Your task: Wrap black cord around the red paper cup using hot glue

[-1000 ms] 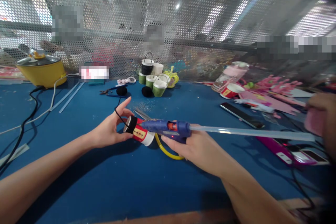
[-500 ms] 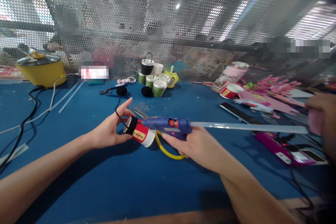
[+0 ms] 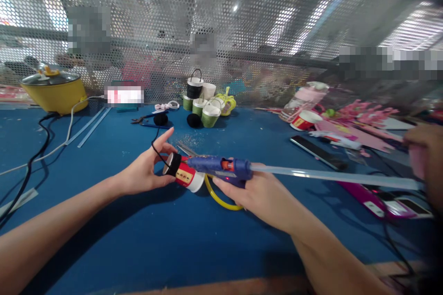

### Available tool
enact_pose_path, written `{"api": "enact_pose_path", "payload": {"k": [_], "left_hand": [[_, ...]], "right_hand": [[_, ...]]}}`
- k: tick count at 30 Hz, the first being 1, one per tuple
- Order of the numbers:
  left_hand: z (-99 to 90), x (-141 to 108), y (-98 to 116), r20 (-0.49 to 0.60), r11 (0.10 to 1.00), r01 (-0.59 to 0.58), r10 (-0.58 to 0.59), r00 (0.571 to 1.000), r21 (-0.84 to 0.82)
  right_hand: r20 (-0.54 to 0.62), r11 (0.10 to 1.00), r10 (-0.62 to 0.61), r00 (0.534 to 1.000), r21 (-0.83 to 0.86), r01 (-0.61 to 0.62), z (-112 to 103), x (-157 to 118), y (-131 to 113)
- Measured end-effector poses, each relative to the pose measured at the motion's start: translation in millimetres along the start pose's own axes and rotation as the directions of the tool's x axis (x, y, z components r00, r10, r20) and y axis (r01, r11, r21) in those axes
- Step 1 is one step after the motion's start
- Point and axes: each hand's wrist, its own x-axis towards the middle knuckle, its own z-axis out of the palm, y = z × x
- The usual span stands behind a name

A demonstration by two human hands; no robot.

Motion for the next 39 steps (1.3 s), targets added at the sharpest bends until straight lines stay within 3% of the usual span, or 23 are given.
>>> {"api": "enact_pose_path", "payload": {"k": [4, 13, 17, 25, 31, 39], "left_hand": [[0.6, 1.4, 1.2, -0.026, 1.0, 0.019, -0.019, 0.999, 0.0], [0.3, 1.3, -0.4, -0.074, 0.994, 0.102, -0.099, 0.992, 0.038], [0.9, 1.6, 0.1, -0.075, 0.994, 0.107, -0.105, 0.992, 0.032], [0.3, 0.7, 0.8, -0.047, 0.997, 0.068, -0.066, 0.997, 0.028], [0.3, 0.7, 0.7, -0.014, 1.0, 0.02, -0.02, 1.0, 0.017], [0.9, 0.2, 1.4, -0.02, 0.999, 0.034, -0.034, 0.999, -0.001]], "right_hand": [[-0.035, 0.991, -0.11, 0.993, -0.077, 0.107, 3.5, -2.0, 2.6], [0.017, 0.996, 0.012, 1.0, 0.086, -0.013, 5.9, -6.0, -3.5], [0.039, 0.993, 0.0, 0.999, 0.122, -0.005, 5.1, -5.7, -6.3], [-0.04, 0.997, -0.076, 0.996, -0.019, 0.076, 5.0, -2.8, 1.8], [-0.024, 1.0, -0.013, 1.0, -0.011, 0.013, 1.5, 1.6, 1.5], [-0.025, 0.99, -0.114, 0.993, -0.085, 0.111, 6.4, 7.5, 13.2]]}}
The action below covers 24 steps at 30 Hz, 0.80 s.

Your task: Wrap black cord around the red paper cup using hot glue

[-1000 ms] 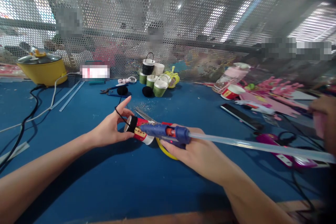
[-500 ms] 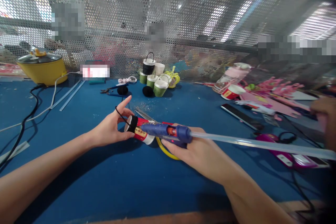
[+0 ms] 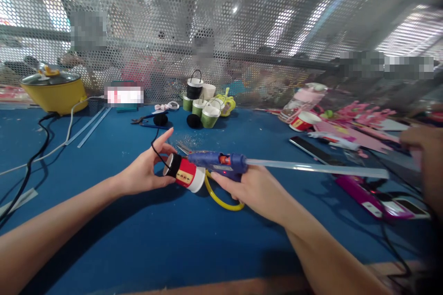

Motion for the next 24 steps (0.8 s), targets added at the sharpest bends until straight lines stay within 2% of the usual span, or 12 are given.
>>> {"api": "enact_pose_path", "payload": {"k": [6, 15, 19, 24], "left_hand": [[0.2, -0.7, -0.7, 0.002, 1.0, -0.01, 0.01, 1.0, 0.023], [0.6, 0.7, -0.1, -0.04, 0.999, 0.028, -0.027, 0.999, 0.038], [1.0, 1.8, 0.4, -0.054, 0.997, 0.062, -0.06, 0.997, 0.04], [0.6, 2.5, 2.0, -0.077, 0.994, 0.09, -0.085, 0.993, 0.064]], "right_hand": [[0.006, 0.993, 0.091, 0.996, 0.08, -0.091, -0.6, 7.0, -4.9], [-0.013, 0.995, 0.082, 0.997, 0.05, -0.081, -3.6, -2.9, -9.8], [0.008, 0.999, 0.042, 0.999, 0.021, -0.042, -1.7, -6.8, -11.4], [0.036, 0.991, 0.078, 0.996, 0.104, -0.081, -1.4, -10.5, -17.4]]}}
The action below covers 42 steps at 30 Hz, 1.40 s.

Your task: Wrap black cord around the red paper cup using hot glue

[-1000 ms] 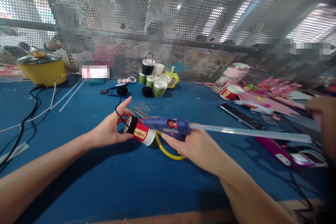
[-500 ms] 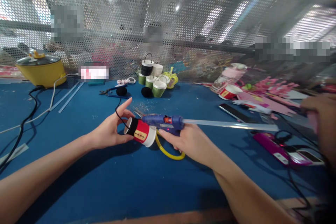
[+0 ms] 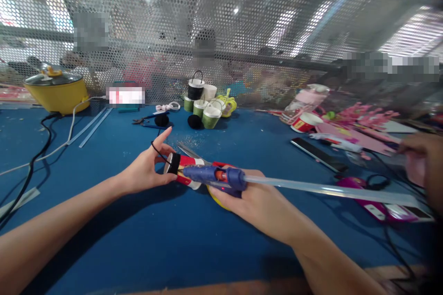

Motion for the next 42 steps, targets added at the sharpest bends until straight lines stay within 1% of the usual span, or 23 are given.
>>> {"api": "enact_pose_path", "payload": {"k": [3, 6, 9, 12, 15, 19, 24, 28, 30, 33, 35, 39, 42], "left_hand": [[-0.6, -0.3, -0.5, -0.004, 1.0, -0.002, 0.002, 1.0, 0.001], [-0.9, -0.7, -2.0, 0.008, 1.0, -0.024, 0.024, 1.0, -0.011], [-0.9, -1.0, -2.7, 0.02, 0.999, -0.051, 0.051, 0.998, -0.02], [-0.6, -1.0, -2.1, 0.029, 0.998, -0.063, 0.063, 0.998, -0.02], [-0.1, -1.2, -1.2, 0.035, 0.997, -0.07, 0.071, 0.997, -0.03], [0.4, -2.0, -1.2, 0.051, 0.995, -0.09, 0.091, 0.994, -0.031], [0.9, -2.6, -0.6, 0.058, 0.993, -0.119, 0.119, 0.991, 0.002], [0.6, -2.2, -0.9, 0.051, 0.993, -0.119, 0.119, 0.992, -0.004], [0.3, -2.1, -2.0, 0.043, 0.994, -0.111, 0.111, 0.993, 0.002], [0.0, -2.1, -2.0, 0.03, 0.993, -0.112, 0.111, 0.993, 0.022], [0.4, -2.3, 0.4, 0.027, 0.993, -0.111, 0.11, 0.994, 0.042], [1.5, -2.9, 7.5, 0.025, 0.992, -0.091, 0.089, 0.996, 0.09], [2.1, -3.3, 9.9, 0.036, 0.99, -0.088, 0.084, 0.996, 0.109]], "right_hand": [[-0.007, 1.0, -0.01, 1.0, 0.005, 0.01, -1.1, 0.5, -1.9], [-0.017, 0.998, -0.036, 0.999, -0.052, 0.036, -2.7, 3.3, 0.0], [-0.039, 0.995, -0.028, 0.999, -0.1, 0.024, -3.6, 6.2, 3.9], [-0.057, 0.995, -0.021, 0.998, -0.098, 0.015, -2.8, 8.4, 9.5], [-0.031, 0.998, -0.008, 0.999, -0.067, 0.006, -1.4, 11.4, 14.3], [-0.01, 0.995, 0.075, 0.997, 0.06, -0.075, -1.6, 16.7, 12.6], [0.068, 0.944, 0.175, 0.982, 0.27, -0.187, -4.0, 20.6, 6.9], [0.121, 0.902, 0.198, 0.973, 0.366, -0.229, -4.6, 26.6, 15.7], [0.091, 0.887, 0.204, 0.975, 0.403, -0.224, -3.8, 32.6, 24.8], [-0.054, 0.854, 0.268, 0.962, 0.476, -0.211, -0.6, 44.7, 40.3], [-0.12, 0.857, 0.324, 0.938, 0.457, -0.238, 2.9, 53.6, 50.2], [-0.104, 0.909, 0.379, 0.92, 0.229, -0.349, 12.1, 70.4, 69.3], [-0.114, 0.919, 0.391, 0.913, 0.095, -0.382, 17.8, 81.5, 83.3]]}}
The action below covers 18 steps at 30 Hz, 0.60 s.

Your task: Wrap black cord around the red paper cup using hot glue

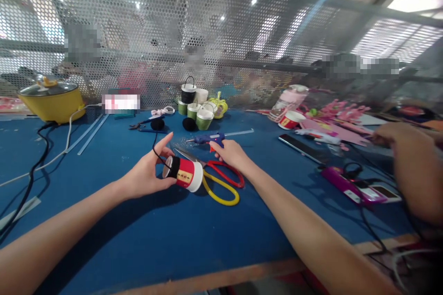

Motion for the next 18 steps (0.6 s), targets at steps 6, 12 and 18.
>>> {"api": "enact_pose_path", "payload": {"k": [6, 12, 18], "left_hand": [[0.4, 0.2, -2.4, 0.0, 1.0, 0.011, -0.011, 1.0, 0.013], [0.5, 0.3, -2.3, 0.01, 1.0, 0.012, -0.012, 1.0, 0.0], [0.2, 0.3, -0.4, 0.046, 0.999, 0.02, -0.018, 0.999, -0.038]], "right_hand": [[-0.103, 0.972, -0.07, 0.992, -0.232, 0.045, 1.3, 10.3, -6.2], [0.013, 0.819, -0.567, 0.824, -0.102, 0.565, 6.9, -33.3, -74.5], [0.204, 0.7, -0.702, 0.683, 0.017, 0.714, 9.8, -57.7, -106.9]]}}
